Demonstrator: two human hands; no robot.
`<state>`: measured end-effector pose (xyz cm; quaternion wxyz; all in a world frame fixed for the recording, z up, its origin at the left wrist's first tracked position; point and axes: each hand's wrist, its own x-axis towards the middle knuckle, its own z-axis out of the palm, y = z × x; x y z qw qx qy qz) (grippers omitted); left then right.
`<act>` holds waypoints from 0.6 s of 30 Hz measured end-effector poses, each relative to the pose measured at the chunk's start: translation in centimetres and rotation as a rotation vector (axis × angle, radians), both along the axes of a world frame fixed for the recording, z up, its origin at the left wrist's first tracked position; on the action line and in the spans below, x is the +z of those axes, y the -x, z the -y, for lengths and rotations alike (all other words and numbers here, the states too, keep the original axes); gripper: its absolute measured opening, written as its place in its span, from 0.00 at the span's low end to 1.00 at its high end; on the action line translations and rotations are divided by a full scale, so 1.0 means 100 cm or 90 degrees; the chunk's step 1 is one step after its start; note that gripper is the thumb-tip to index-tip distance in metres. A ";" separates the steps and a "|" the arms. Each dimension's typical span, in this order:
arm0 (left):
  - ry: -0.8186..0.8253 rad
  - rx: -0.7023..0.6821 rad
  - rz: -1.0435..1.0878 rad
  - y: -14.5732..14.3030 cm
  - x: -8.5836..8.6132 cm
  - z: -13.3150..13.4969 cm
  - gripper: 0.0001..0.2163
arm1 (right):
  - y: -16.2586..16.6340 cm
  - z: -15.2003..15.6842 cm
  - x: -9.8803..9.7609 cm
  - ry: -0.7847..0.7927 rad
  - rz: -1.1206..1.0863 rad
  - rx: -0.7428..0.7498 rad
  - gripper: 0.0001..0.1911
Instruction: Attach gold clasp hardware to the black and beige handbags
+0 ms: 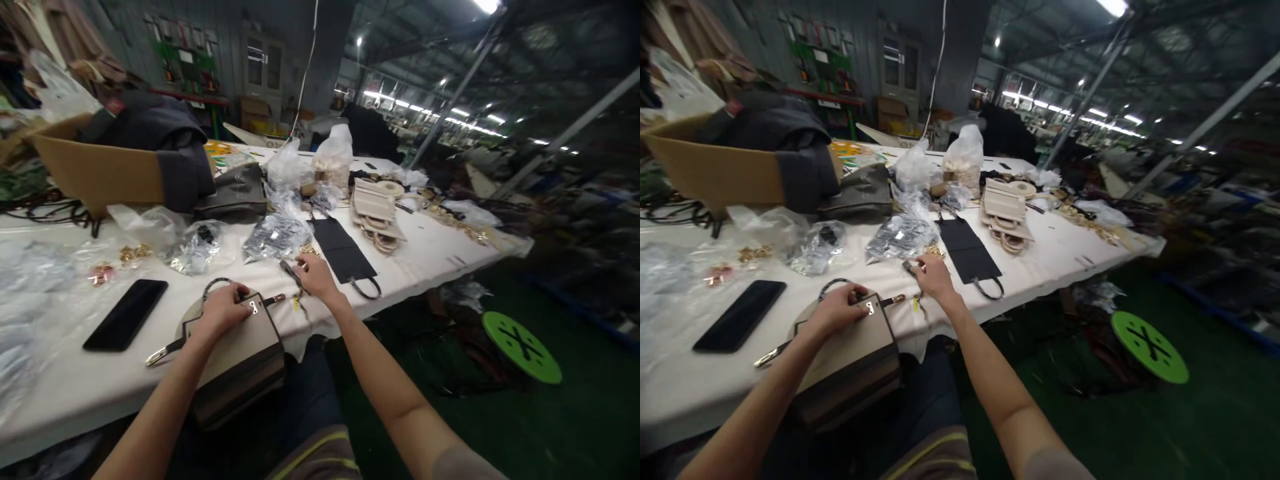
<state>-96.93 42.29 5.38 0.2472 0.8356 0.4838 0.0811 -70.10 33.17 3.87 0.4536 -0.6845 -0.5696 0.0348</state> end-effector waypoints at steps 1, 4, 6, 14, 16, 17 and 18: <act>0.006 -0.001 0.000 0.001 0.001 -0.001 0.22 | -0.007 -0.001 -0.001 0.031 0.029 -0.014 0.05; 0.012 0.012 -0.009 0.000 0.002 -0.003 0.22 | -0.013 -0.014 -0.009 0.098 0.065 -0.039 0.06; 0.005 0.014 -0.009 0.000 0.002 -0.003 0.22 | -0.009 -0.031 -0.014 0.146 0.085 -0.061 0.13; -0.018 0.021 0.009 0.001 0.005 0.012 0.20 | -0.003 -0.037 -0.015 0.134 0.104 -0.078 0.08; -0.023 0.029 0.018 0.001 0.004 0.013 0.20 | -0.002 -0.010 -0.017 -0.010 0.035 -0.089 0.11; -0.026 0.031 0.024 0.001 0.003 0.013 0.20 | -0.001 0.004 -0.018 -0.086 -0.002 -0.099 0.13; -0.027 0.034 0.027 0.001 0.002 0.013 0.19 | 0.001 0.016 -0.020 -0.148 -0.032 -0.108 0.17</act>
